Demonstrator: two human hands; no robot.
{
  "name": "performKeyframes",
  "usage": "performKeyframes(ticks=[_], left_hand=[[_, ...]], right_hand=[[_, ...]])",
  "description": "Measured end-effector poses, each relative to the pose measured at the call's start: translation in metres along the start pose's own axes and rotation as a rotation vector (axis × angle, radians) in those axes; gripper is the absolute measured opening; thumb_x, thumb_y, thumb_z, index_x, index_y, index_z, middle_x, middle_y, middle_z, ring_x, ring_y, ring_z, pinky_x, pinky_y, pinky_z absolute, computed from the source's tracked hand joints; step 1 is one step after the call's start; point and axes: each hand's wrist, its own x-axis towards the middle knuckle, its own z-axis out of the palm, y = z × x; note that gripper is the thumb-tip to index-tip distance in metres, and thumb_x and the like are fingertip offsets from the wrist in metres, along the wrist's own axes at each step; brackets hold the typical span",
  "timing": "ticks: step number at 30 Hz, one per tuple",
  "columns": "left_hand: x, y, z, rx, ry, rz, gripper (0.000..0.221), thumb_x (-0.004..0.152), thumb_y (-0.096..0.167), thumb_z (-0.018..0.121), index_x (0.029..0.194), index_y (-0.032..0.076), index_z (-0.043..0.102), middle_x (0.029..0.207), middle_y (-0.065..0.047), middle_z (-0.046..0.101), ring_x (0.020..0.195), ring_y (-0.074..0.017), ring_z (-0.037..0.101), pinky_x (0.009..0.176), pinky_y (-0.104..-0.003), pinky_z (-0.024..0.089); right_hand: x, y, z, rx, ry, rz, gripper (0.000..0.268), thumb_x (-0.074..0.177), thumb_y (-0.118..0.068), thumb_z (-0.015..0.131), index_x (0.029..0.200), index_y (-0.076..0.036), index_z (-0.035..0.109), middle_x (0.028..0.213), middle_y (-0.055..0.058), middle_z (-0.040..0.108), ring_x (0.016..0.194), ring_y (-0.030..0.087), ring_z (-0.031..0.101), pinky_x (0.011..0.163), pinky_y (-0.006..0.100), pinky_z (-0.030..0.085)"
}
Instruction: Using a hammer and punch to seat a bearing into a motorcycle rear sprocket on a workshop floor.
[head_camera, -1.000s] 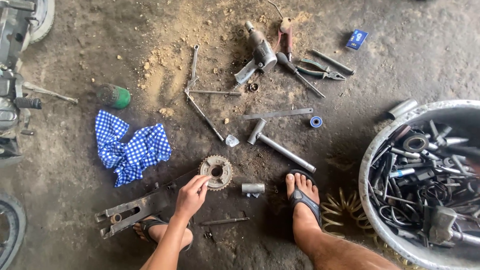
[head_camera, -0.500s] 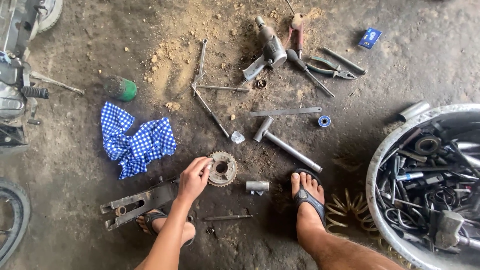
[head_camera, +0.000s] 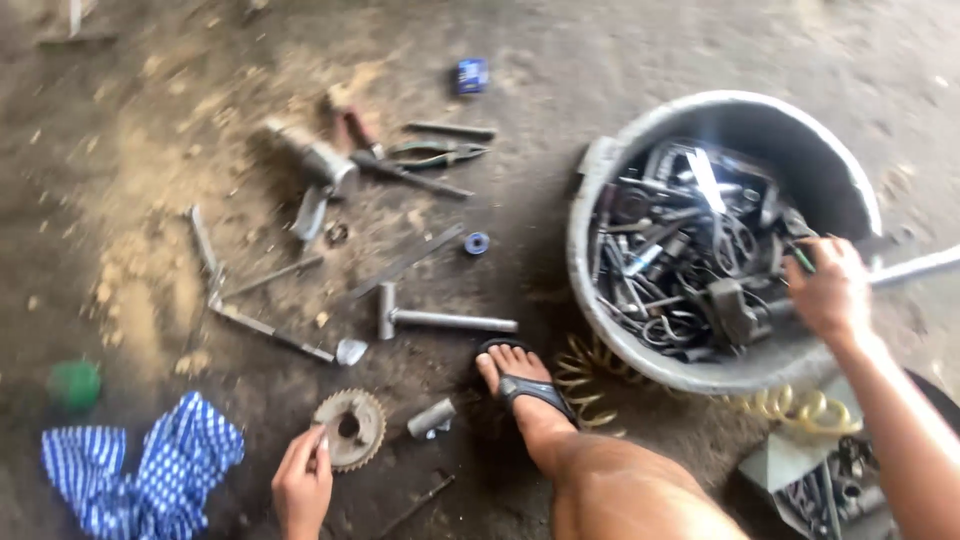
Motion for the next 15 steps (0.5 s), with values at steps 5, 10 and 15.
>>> performKeyframes(ticks=[5, 10, 15], left_hand=[[-0.011, -0.013, 0.012, 0.032, 0.052, 0.038, 0.02, 0.075, -0.01, 0.056, 0.09, 0.0, 0.065, 0.08, -0.006, 0.064, 0.053, -0.0124, 0.051, 0.047, -0.021, 0.039], [-0.016, -0.016, 0.023, 0.017, 0.031, -0.007, 0.024, 0.071, -0.013, 0.057, 0.089, -0.002, 0.066, 0.081, -0.01, 0.064, 0.058, -0.0145, 0.057, 0.047, -0.021, 0.042], [-0.023, -0.029, 0.026, 0.03, -0.059, -0.1, 0.026, 0.07, -0.01, 0.058, 0.092, 0.001, 0.066, 0.082, -0.008, 0.064, 0.06, -0.012, 0.056, 0.048, -0.02, 0.045]], right_hand=[[-0.05, -0.049, -0.026, -0.115, 0.182, -0.156, 0.026, 0.069, -0.004, 0.06, 0.094, -0.006, 0.063, 0.091, 0.009, 0.061, 0.083, 0.024, 0.057, 0.075, 0.032, 0.049], [-0.077, -0.118, -0.026, 0.245, 0.089, -0.193, 0.025, 0.064, 0.0, 0.061, 0.089, -0.001, 0.06, 0.095, 0.012, 0.06, 0.085, 0.026, 0.057, 0.079, 0.035, 0.046], [-0.092, -0.157, 0.001, 0.365, -0.118, -0.066, 0.024, 0.074, -0.008, 0.059, 0.098, -0.004, 0.061, 0.109, 0.01, 0.058, 0.098, 0.023, 0.055, 0.087, 0.033, 0.045]])
